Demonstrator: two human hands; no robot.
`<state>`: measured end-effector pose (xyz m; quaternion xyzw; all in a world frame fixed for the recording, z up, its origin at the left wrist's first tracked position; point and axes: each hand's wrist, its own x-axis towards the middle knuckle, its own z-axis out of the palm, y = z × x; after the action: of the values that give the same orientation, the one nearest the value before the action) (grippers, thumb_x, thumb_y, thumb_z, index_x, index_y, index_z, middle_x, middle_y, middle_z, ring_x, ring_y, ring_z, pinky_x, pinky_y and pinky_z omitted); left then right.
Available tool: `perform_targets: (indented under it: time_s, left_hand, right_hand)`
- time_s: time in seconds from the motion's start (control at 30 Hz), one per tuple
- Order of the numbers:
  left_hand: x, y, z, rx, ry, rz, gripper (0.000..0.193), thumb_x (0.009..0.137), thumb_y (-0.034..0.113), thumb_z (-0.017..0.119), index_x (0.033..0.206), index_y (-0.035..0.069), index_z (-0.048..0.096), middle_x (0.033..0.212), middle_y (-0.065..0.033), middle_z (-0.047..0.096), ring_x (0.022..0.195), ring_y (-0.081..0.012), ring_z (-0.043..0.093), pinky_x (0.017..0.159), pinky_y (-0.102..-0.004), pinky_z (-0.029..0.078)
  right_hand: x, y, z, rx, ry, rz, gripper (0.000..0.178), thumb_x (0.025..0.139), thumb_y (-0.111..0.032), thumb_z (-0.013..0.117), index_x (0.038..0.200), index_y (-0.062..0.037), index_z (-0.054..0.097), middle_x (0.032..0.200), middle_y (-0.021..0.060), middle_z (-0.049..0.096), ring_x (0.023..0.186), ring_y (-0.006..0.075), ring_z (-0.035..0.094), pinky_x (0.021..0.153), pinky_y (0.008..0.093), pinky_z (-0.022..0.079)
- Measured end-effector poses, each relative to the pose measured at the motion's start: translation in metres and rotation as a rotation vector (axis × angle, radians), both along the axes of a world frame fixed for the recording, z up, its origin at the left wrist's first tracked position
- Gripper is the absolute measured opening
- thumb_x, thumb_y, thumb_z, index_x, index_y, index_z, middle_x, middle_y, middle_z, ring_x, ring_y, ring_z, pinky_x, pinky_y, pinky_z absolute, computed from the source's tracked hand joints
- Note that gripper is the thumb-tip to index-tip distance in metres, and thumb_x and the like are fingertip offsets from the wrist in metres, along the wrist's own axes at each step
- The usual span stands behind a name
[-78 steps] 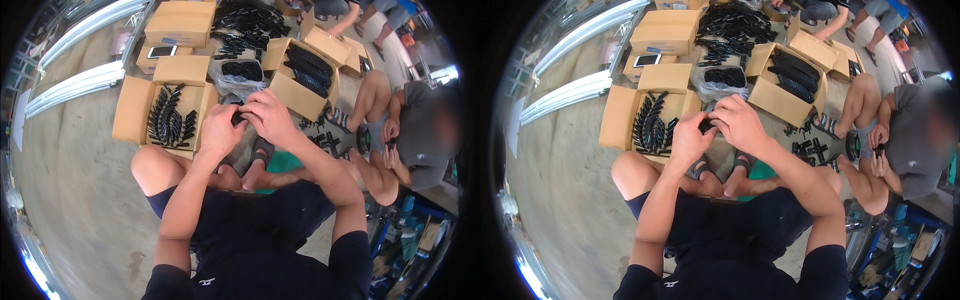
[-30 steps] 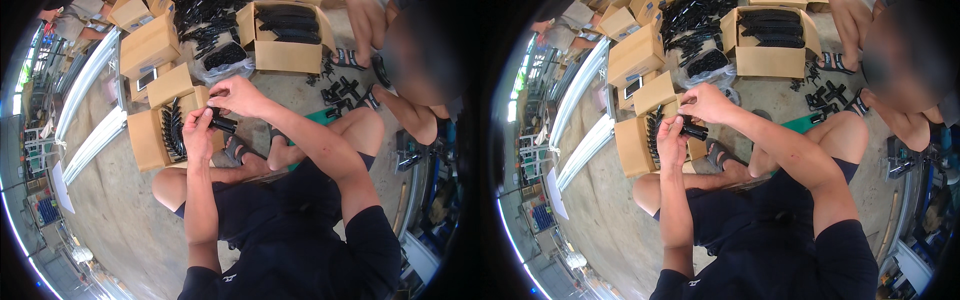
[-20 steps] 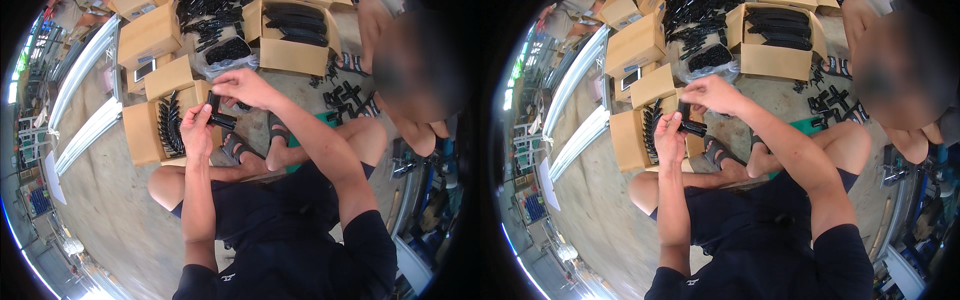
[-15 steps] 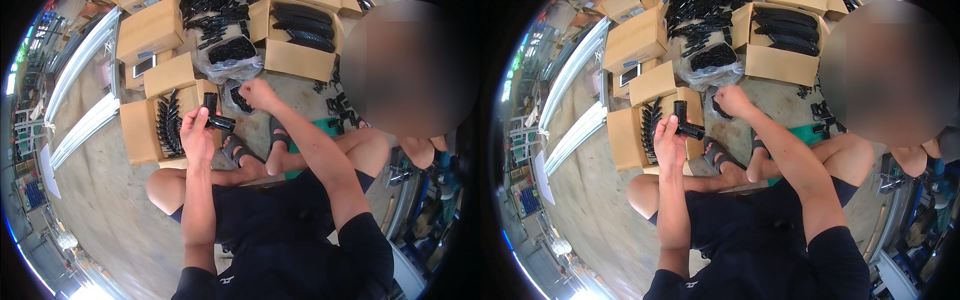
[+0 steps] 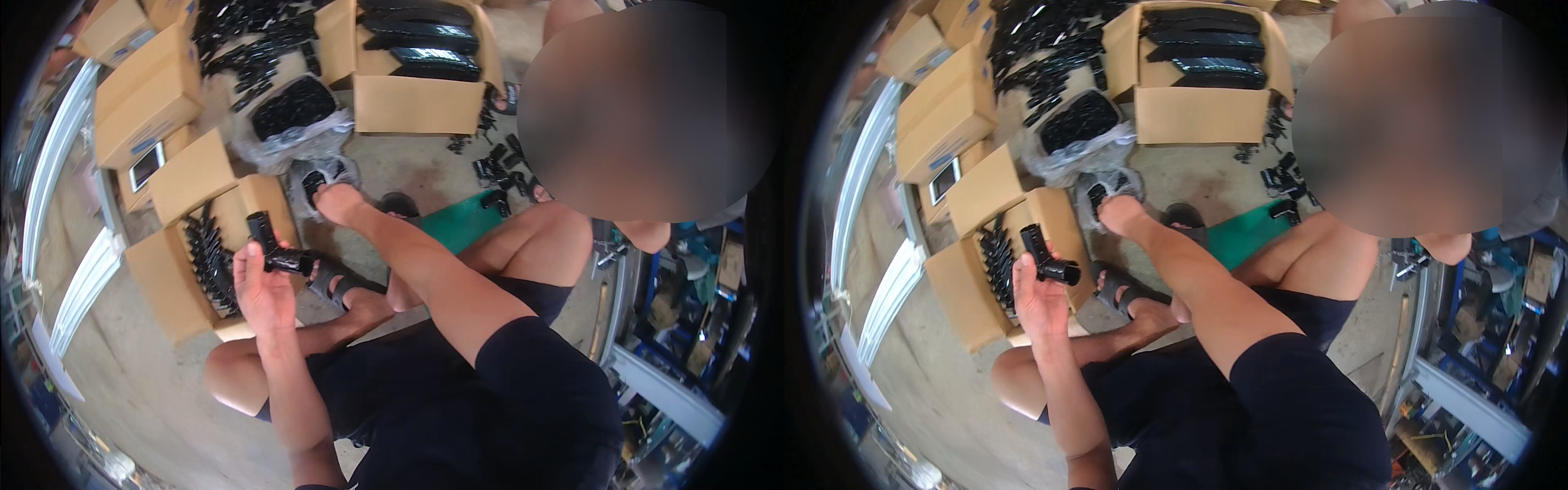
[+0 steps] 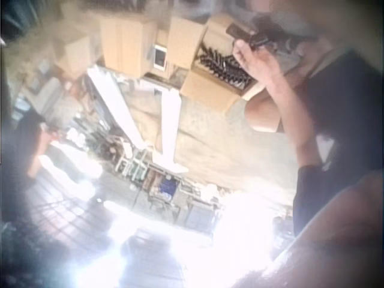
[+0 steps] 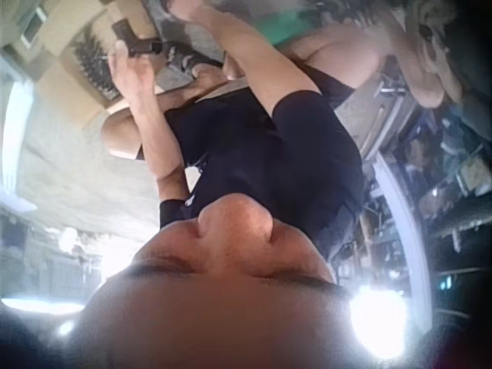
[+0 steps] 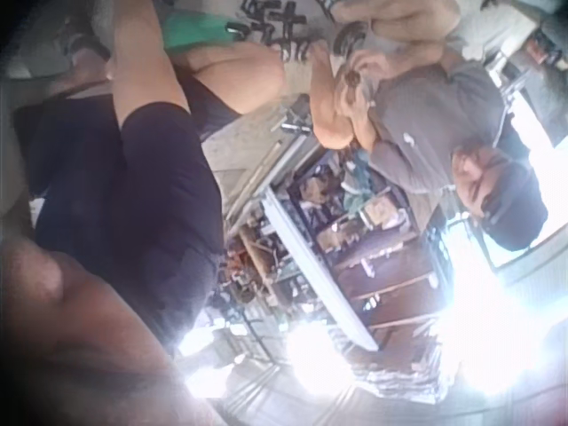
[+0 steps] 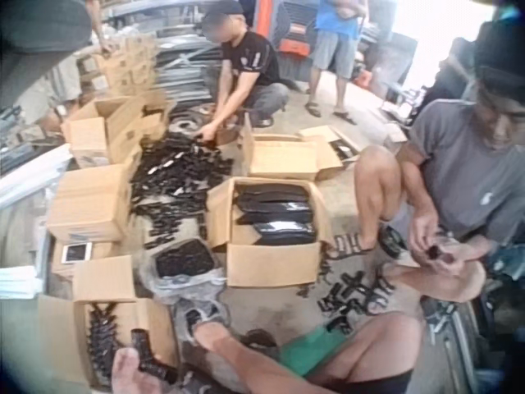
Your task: The person sits on the floor and assembles small black plastic components by hand. They pick up individual parts from open cardboard boxes, fit them together, and place the assembled units into a pile on the floor.
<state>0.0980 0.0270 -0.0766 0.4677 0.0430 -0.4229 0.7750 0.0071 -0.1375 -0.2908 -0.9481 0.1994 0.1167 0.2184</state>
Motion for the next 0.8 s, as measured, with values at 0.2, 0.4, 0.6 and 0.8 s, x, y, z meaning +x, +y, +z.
perform_targets:
  time_s: [0.2, 0.4, 0.6, 0.8]
  left_hand:
    - [-0.004, -0.015, 0.003, 0.04, 0.0, -0.013, 0.015, 0.101, 0.016, 0.069, 0.107, 0.005, 0.06, 0.114, -0.0202, 0.07, 0.1, -0.0274, 0.068, 0.094, -0.0414, 0.057]
    - [-0.014, -0.015, 0.003, 0.041, -0.127, -0.029, 0.014, 0.102, 0.016, 0.069, 0.106, 0.006, 0.06, 0.116, -0.0192, 0.07, 0.102, -0.0263, 0.067, 0.095, -0.0415, 0.056]
    - [-0.035, -0.008, 0.003, 0.008, -0.202, 0.036, 0.008, 0.101, 0.008, 0.067, 0.106, 0.003, 0.062, 0.106, -0.0161, 0.071, 0.092, -0.0238, 0.071, 0.084, -0.0376, 0.061]
    - [-0.061, 0.002, -0.002, -0.032, -0.242, 0.149, 0.01, 0.099, 0.004, 0.069, 0.106, 0.003, 0.063, 0.103, -0.0103, 0.07, 0.09, -0.0213, 0.071, 0.08, -0.0359, 0.062]
  right_hand:
    - [-0.002, 0.001, 0.001, 0.097, -0.219, -0.343, 0.019, 0.09, -0.013, 0.059, 0.096, -0.0006, 0.073, 0.106, 0.021, 0.072, 0.091, 0.0353, 0.075, 0.078, 0.0444, 0.061]
    - [-0.023, 0.01, 0.073, 0.719, -0.621, -0.909, 0.016, 0.087, -0.005, 0.068, 0.099, -0.0024, 0.077, 0.088, 0.0162, 0.075, 0.079, 0.0278, 0.073, 0.075, 0.0394, 0.058]
    - [-0.058, 0.012, 0.165, 1.092, -0.703, -0.936, 0.018, 0.095, -0.007, 0.072, 0.111, -0.0003, 0.074, 0.089, 0.0042, 0.072, 0.077, 0.0103, 0.066, 0.068, 0.0261, 0.056]
    - [-0.091, 0.047, 0.219, 1.259, -0.889, -0.853, 0.017, 0.095, 0.001, 0.071, 0.112, 0.0037, 0.072, 0.096, 0.0066, 0.073, 0.085, 0.0104, 0.067, 0.075, 0.0251, 0.056]
